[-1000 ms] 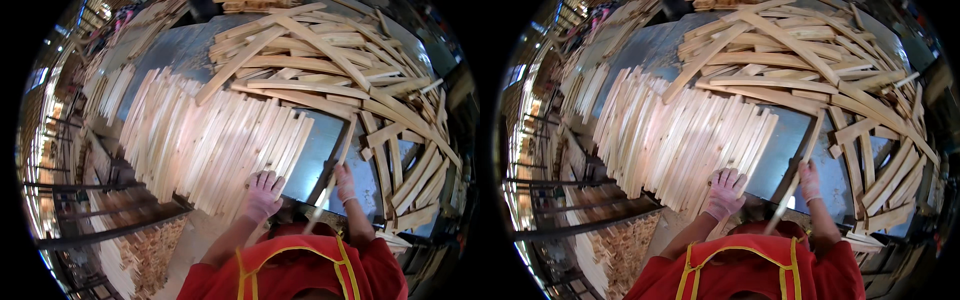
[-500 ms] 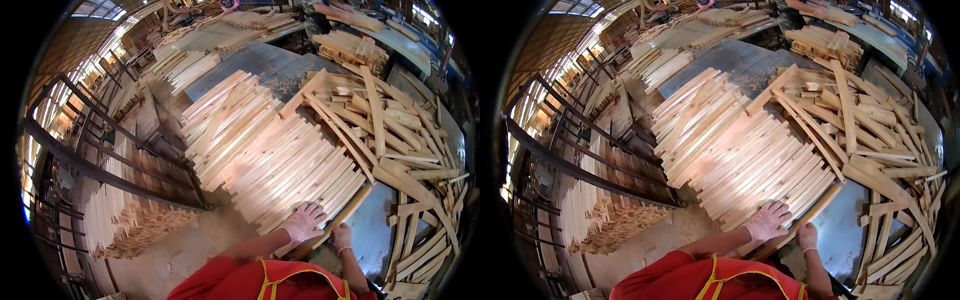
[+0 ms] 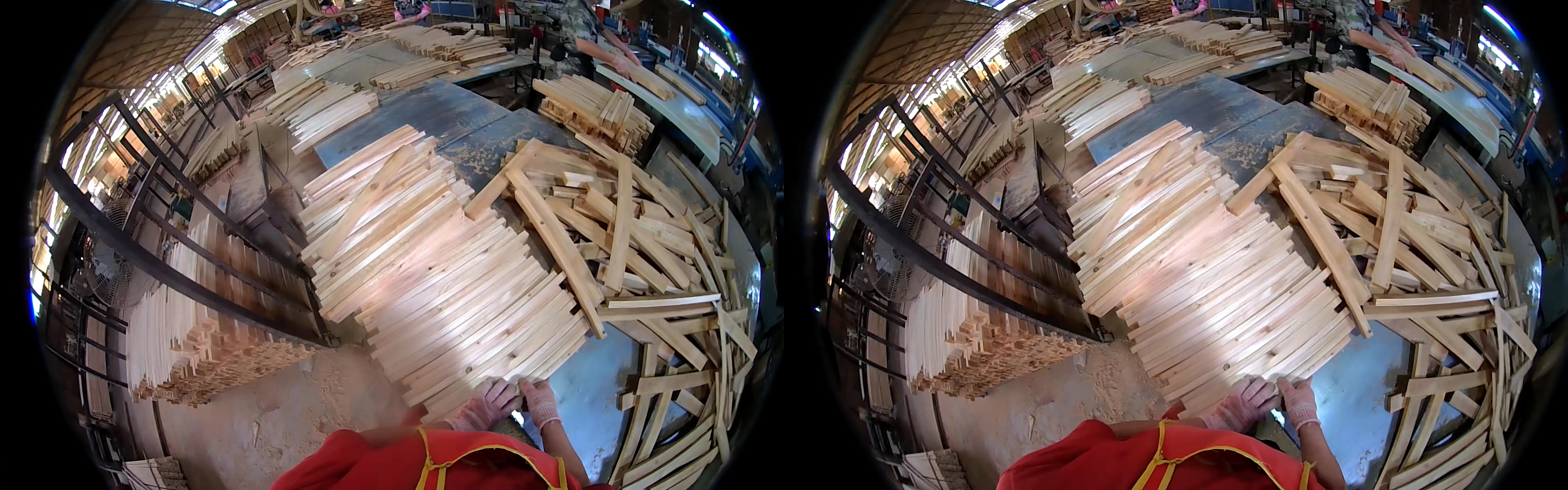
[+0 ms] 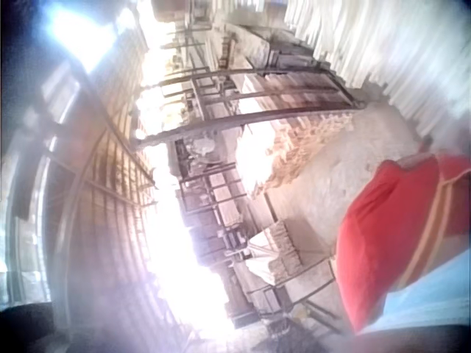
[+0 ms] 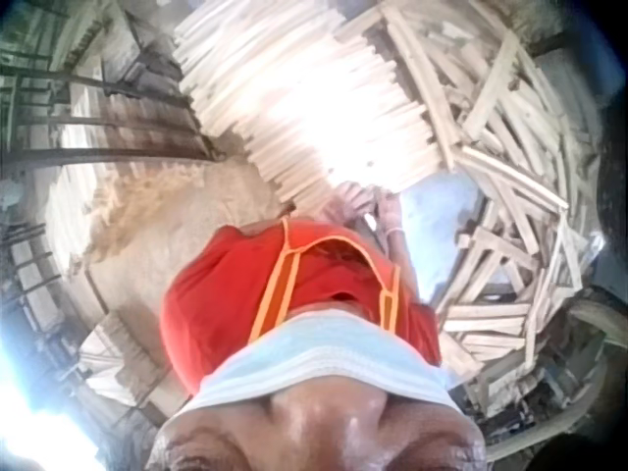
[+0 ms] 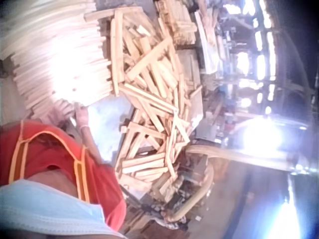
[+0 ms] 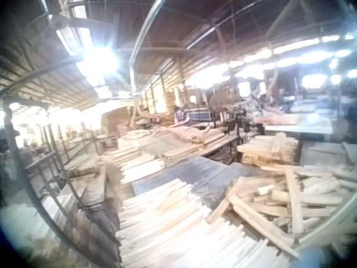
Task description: The person repeatedly picks up thin wooden planks from a pile and places them into a neat vertical stack on a metal table. The person handles the planks one at a time, aligning them with the existing stack.
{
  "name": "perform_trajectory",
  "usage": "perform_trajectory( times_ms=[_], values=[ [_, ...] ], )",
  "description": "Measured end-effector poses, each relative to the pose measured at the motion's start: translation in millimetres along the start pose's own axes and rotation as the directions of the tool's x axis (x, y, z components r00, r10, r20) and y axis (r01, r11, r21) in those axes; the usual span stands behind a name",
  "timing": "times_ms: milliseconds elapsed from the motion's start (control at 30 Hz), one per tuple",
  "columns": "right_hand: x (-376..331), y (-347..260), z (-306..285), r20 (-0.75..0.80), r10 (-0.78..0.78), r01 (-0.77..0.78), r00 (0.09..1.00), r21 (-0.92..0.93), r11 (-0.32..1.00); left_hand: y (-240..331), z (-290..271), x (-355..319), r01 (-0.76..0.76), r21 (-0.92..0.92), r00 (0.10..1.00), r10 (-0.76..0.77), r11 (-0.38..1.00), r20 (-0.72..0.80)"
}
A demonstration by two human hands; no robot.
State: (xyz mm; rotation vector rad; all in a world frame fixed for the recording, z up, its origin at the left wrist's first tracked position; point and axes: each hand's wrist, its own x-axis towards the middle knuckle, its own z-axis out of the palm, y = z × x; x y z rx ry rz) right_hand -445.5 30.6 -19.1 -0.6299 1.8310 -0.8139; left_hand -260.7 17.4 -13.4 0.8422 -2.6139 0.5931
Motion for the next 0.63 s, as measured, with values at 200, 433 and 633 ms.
perform_trajectory(
  times_ms=[200, 433, 633],
  values=[
    [-8.1, -45.4, -2.4, 0.211, 0.099, -0.079, 0.973, -0.102, 0.992, 16.1, 35.8, -28.0, -0.419, 0.609, 0.86, -0.081, -0.673, 0.503],
    [16.8, -107.2, 58.4, 0.123, 0.057, -0.049, 0.991, -0.064, 0.997, -61.9, 54.3, -30.6, -0.407, 0.439, 0.845, -0.147, -0.801, 0.515],
    [63.6, -202.7, 140.5, 0.207, -0.016, 0.08, 0.978, -0.306, 0.949, -163.5, 88.9, -42.5, -0.411, 0.463, 0.901, -0.271, -0.785, 0.34]
  ],
)
